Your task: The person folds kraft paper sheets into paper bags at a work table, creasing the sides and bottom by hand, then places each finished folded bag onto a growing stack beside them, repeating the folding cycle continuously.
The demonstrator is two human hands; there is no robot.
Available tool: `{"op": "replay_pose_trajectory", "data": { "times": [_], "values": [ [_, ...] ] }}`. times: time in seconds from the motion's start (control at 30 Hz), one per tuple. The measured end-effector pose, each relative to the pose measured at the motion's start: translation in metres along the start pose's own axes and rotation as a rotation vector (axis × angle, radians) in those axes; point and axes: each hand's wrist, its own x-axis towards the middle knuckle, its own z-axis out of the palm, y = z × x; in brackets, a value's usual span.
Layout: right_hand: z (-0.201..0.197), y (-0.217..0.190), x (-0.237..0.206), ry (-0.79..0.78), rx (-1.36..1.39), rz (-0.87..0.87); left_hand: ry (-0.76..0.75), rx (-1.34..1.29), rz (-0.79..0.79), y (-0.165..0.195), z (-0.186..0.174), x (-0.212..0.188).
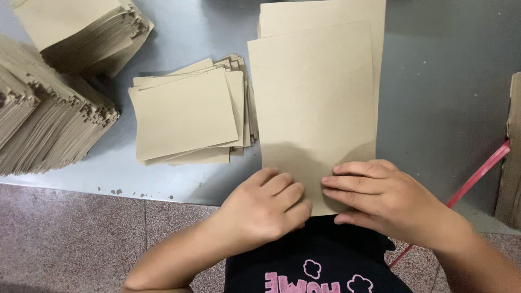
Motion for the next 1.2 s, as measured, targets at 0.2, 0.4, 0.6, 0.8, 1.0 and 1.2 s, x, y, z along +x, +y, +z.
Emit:
{"op": "replay_pose_trajectory", "data": {
  "times": [0.2, 0.4, 0.6, 0.8, 1.0, 1.2],
  "values": [
    [0.001, 0.006, 0.000, -0.022, 0.033, -0.015, 0.003, -0.037, -0.054, 0.000, -0.001, -0.003],
    [0.000, 0.009, 0.001, -0.025, 0.061, -0.013, -0.012, -0.057, -0.077, -0.002, -0.002, 0.000],
    [0.001, 0.013, -0.001, -0.055, 0.084, -0.002, -0.038, -0.034, -0.036, -0.004, -0.004, -0.003],
    [0.001, 0.020, -0.001, -0.021, 0.160, -0.037, -0.055, -0.150, -0.124, -0.008, -0.006, 0.001],
    [0.003, 0.022, 0.000, -0.034, 0.153, -0.046, -0.095, -0.260, -0.165, -0.008, -0.013, 0.005],
    [0.000, 0.016, 0.002, -0.034, 0.117, -0.031, -0.154, -0.308, -0.165, -0.009, -0.018, 0.004]
  ]
}}
